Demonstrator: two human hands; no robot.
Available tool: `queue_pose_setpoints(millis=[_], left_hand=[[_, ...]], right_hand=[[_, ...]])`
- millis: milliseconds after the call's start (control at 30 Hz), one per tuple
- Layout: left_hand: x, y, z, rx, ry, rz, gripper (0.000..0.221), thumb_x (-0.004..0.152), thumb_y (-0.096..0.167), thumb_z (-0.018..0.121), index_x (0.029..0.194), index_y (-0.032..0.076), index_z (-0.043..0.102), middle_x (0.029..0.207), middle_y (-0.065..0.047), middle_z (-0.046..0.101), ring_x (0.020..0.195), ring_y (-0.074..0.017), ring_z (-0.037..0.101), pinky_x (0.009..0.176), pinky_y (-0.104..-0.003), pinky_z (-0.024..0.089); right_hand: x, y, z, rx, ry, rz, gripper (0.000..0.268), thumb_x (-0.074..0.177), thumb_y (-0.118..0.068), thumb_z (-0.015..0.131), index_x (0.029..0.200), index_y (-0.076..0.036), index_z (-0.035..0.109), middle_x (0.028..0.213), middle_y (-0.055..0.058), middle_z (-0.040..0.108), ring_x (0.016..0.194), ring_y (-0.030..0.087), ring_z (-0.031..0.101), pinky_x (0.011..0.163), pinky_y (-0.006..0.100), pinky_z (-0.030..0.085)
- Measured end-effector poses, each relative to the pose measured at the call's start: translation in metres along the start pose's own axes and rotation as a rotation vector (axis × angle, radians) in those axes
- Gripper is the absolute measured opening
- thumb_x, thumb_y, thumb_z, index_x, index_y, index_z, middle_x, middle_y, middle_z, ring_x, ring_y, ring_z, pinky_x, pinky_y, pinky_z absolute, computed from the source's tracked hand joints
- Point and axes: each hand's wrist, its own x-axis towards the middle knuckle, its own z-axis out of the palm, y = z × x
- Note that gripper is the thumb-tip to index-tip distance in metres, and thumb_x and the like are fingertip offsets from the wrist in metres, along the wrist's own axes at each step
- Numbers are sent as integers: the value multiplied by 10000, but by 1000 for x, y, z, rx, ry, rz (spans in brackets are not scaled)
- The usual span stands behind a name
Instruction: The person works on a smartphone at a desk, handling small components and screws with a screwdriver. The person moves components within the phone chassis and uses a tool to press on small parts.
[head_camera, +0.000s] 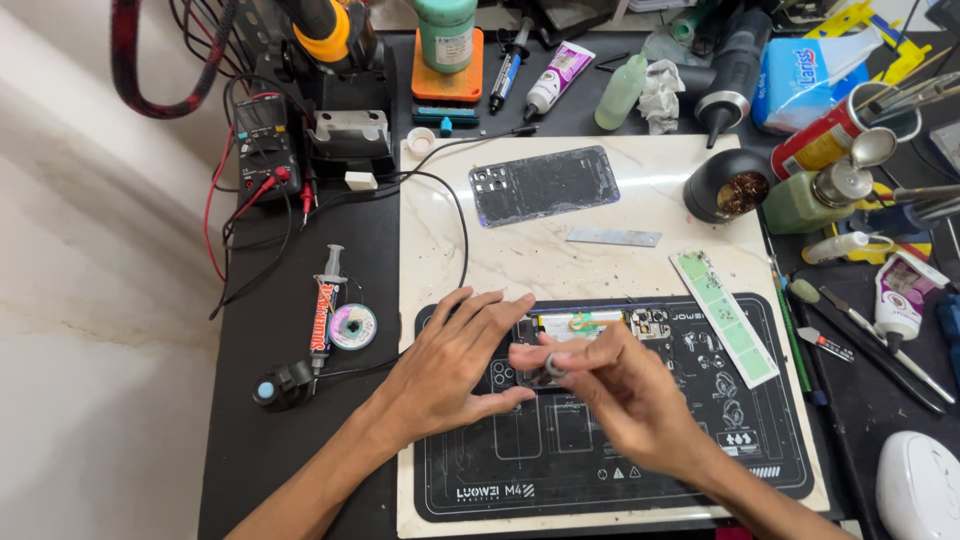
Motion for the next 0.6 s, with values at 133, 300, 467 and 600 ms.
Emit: queue_pose_setpoints(millis=[133,300,467,600], left_hand=[[-1,1,-2,6,-12,7,942,789,436,831,1502,-2,398,1460,-151,542,1370,-361,501,1190,-554,320],[0,1,0,-15,-12,-3,950,770,457,831,1493,12,404,1460,-145,546,1364,-366,505,1184,-553,320],[0,3,0,-2,-4,-10,943,816,469,826,1519,17,391,1384,-170,573,1349,-368,515,1185,-563,319],[0,3,-1,14,-8,-10,948,807,469,822,1518,17,388,1377,-187,578,1344,-370,516,1178,-555,331]], right_hand=[[3,3,16,-405,22,-389,441,829,-79,850,1128,-108,526,1266,233,645,1273,335,648,1120,495,519],[1,-2,27,-414,81,-294,373,913,62,702,1194,-84,505,1096,140,663,1129,265,735,1091,528,569],[1,9,20,-346,129,-337,412,906,31,730,1207,-83,472,1339,274,622,1299,349,654,1082,454,583],[-7,23,15,-248,190,-213,394,929,4,770,1206,-112,516,1197,166,660,1158,223,694,1210,504,525]])
